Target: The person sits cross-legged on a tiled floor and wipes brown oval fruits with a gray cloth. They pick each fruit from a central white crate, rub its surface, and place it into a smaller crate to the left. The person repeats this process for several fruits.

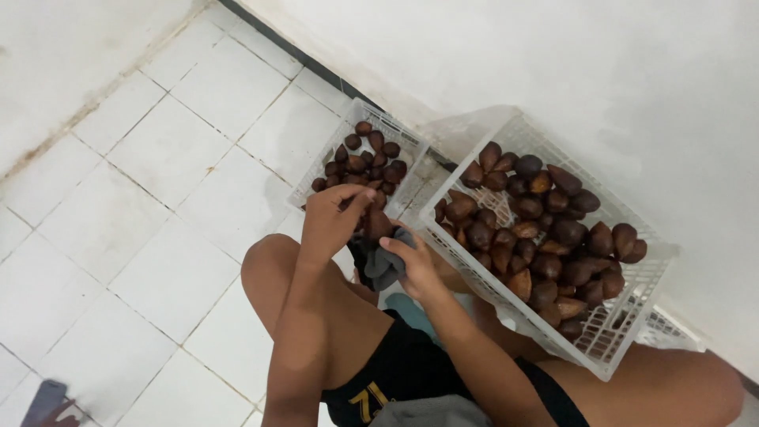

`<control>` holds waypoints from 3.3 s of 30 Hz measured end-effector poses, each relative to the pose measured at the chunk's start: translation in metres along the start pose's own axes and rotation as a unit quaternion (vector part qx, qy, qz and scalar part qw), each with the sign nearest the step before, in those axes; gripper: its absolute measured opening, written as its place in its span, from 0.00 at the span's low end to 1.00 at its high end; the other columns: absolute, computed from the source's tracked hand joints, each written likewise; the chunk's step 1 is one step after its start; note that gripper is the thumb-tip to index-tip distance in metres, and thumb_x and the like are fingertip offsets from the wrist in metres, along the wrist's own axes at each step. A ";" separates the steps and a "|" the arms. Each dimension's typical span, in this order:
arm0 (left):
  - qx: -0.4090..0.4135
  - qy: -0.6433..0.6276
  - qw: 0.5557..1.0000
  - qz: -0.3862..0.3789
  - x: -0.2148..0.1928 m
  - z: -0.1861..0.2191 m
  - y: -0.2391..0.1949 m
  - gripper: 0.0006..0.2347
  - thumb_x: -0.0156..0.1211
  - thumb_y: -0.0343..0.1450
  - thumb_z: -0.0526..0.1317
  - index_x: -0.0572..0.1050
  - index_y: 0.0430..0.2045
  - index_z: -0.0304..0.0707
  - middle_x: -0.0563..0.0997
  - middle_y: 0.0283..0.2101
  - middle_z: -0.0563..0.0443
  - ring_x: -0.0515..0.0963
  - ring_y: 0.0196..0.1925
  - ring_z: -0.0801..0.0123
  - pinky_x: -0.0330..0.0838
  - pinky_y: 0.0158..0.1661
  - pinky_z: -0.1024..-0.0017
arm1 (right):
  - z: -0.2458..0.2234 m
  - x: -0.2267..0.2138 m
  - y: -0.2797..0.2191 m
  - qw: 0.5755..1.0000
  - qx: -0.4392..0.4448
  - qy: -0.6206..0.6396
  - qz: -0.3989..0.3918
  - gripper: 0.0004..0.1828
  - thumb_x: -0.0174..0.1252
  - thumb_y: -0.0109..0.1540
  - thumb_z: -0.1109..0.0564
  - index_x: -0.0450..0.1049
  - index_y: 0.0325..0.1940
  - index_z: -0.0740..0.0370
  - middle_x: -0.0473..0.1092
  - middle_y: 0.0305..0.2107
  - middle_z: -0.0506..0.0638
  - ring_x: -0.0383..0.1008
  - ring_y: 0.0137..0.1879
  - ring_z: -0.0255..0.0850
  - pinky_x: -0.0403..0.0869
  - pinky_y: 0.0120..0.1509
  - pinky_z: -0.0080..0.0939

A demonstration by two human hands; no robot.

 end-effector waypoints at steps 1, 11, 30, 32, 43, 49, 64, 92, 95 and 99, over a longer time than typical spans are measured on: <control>-0.001 -0.003 1.000 0.003 -0.001 -0.001 -0.001 0.07 0.63 0.75 0.44 0.85 0.39 0.48 0.86 0.32 0.50 0.83 0.34 0.70 0.80 0.36 0.69 | 0.019 -0.016 0.017 1.000 0.001 -0.004 -0.001 0.27 0.71 0.58 0.55 0.74 0.60 0.66 0.73 0.47 0.62 0.75 0.55 0.52 0.75 0.57 0.52; 0.153 0.003 0.988 0.030 -0.023 0.058 -0.007 0.20 0.32 0.75 0.21 0.63 0.62 0.25 0.64 0.62 0.24 0.70 0.62 0.35 0.74 0.54 0.41 | 0.110 -0.072 0.075 0.974 0.187 0.096 0.086 0.23 0.67 0.62 0.42 0.75 0.45 0.65 0.72 0.43 0.60 0.72 0.53 0.49 0.72 0.59 0.48; 0.093 0.453 0.870 -0.172 0.059 -0.060 0.148 0.17 0.59 0.70 0.43 0.72 0.46 0.26 0.78 0.43 0.27 0.80 0.47 0.36 0.77 0.44 0.43 | 0.177 -0.079 0.168 0.922 0.265 -0.117 0.257 0.51 0.74 0.56 0.35 0.64 0.70 0.69 0.63 0.61 0.70 0.66 0.68 0.63 0.69 0.68 0.65; 0.096 0.452 0.867 -0.185 0.073 -0.069 0.152 0.19 0.59 0.70 0.45 0.71 0.48 0.28 0.77 0.45 0.29 0.79 0.49 0.37 0.76 0.46 0.42 | 0.207 -0.104 0.198 0.912 0.268 -0.136 0.278 0.48 0.73 0.56 0.35 0.66 0.68 0.68 0.65 0.59 0.69 0.68 0.65 0.63 0.70 0.65 0.65; 0.083 0.465 0.853 -0.224 0.090 -0.053 0.150 0.13 0.48 0.72 0.35 0.72 0.46 0.25 0.77 0.42 0.29 0.80 0.47 0.38 0.74 0.47 0.44 | 0.198 -0.079 0.199 0.934 0.230 -0.095 0.257 0.42 0.68 0.59 0.32 0.70 0.64 0.65 0.68 0.56 0.66 0.70 0.63 0.62 0.71 0.63 0.65; 0.075 0.469 0.844 -0.250 0.090 -0.053 0.148 0.13 0.48 0.73 0.36 0.72 0.47 0.26 0.77 0.43 0.30 0.79 0.48 0.38 0.74 0.49 0.46 | 0.170 -0.062 0.179 0.950 0.194 -0.056 0.236 0.40 0.65 0.61 0.30 0.71 0.63 0.63 0.69 0.57 0.65 0.70 0.63 0.61 0.70 0.64 0.65; -0.008 0.325 0.923 -0.205 0.022 0.035 0.112 0.27 0.43 0.77 0.57 0.78 0.39 0.25 0.81 0.44 0.27 0.76 0.54 0.30 0.69 0.52 0.37 | -0.052 0.094 0.113 0.935 -0.045 0.349 -0.043 0.38 0.53 0.62 0.20 0.74 0.60 0.48 0.72 0.57 0.53 0.72 0.63 0.51 0.74 0.66 0.51; 0.140 -0.016 0.905 -0.402 0.216 0.107 -0.005 0.32 0.71 0.69 0.45 0.63 0.69 0.46 0.68 0.66 0.32 0.63 0.72 0.43 0.55 0.69 0.46 | -0.216 -0.182 -0.110 0.910 -0.288 -0.297 0.023 0.23 0.67 0.59 0.65 0.74 0.58 0.66 0.76 0.52 0.59 0.73 0.62 0.48 0.67 0.68 0.60; 0.125 -0.071 0.910 -0.389 0.250 0.091 -0.014 0.26 0.70 0.71 0.42 0.68 0.64 0.47 0.73 0.63 0.43 0.67 0.68 0.55 0.59 0.68 0.53 | -0.214 -0.201 -0.119 0.903 -0.278 -0.324 0.046 0.24 0.68 0.57 0.65 0.74 0.57 0.63 0.76 0.50 0.58 0.73 0.62 0.49 0.65 0.70 0.61; 0.028 -0.148 0.930 -0.335 0.281 0.067 -0.012 0.12 0.71 0.70 0.37 0.79 0.45 0.42 0.83 0.44 0.52 0.78 0.49 0.70 0.73 0.54 0.65 | -0.205 -0.243 -0.123 0.921 -0.282 -0.259 0.072 0.27 0.70 0.57 0.58 0.74 0.60 0.58 0.77 0.50 0.55 0.73 0.61 0.43 0.66 0.68 0.52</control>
Point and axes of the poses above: each hand's wrist, its own y-axis towards the middle knuckle, its own x-axis out of the palm, z = x × y, the point moved 6 cm from there along y, towards the middle knuckle
